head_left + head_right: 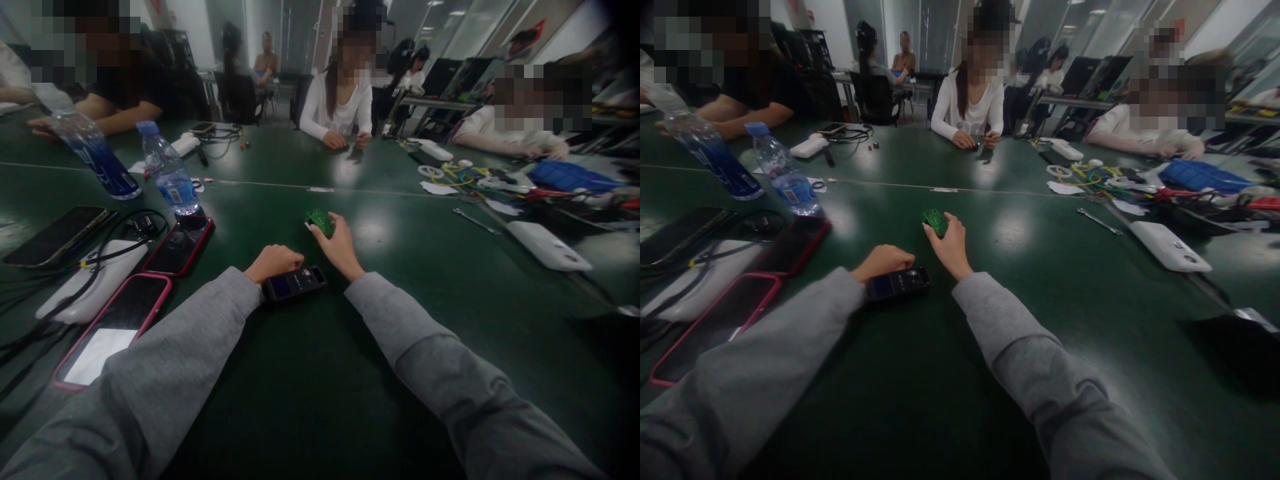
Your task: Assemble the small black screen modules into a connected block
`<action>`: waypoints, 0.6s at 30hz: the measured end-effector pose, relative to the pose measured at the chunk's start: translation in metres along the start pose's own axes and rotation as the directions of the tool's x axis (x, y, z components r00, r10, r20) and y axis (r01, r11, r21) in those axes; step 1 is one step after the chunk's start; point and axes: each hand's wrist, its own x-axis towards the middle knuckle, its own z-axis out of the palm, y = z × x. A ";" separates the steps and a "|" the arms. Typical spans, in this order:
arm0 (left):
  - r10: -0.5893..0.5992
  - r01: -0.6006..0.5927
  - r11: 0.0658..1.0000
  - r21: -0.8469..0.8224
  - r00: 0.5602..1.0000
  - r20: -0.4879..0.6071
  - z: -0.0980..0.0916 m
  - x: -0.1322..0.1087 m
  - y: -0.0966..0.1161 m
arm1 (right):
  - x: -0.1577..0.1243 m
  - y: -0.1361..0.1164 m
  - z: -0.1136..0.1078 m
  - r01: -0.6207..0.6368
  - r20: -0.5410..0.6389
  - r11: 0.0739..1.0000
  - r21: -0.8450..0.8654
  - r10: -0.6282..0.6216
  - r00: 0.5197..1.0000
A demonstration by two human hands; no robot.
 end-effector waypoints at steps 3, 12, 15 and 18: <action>-0.005 0.005 1.000 0.004 1.000 0.001 0.000 0.000 0.000 | -0.002 -0.005 -0.001 0.082 0.068 0.995 -0.063 -0.077 0.995; -0.012 0.012 1.000 -0.010 1.000 0.007 0.004 0.001 -0.003 | -0.031 0.013 -0.055 0.069 0.127 0.992 -0.108 -0.055 0.990; 0.007 -0.007 1.000 -0.024 1.000 -0.006 0.006 0.002 -0.005 | -0.048 0.053 -0.111 -0.039 0.022 0.975 -0.218 0.045 0.999; 0.013 -0.014 0.999 -0.029 1.000 -0.003 0.006 0.001 -0.005 | -0.071 0.099 -0.188 -0.290 -0.170 0.889 -0.354 0.244 0.955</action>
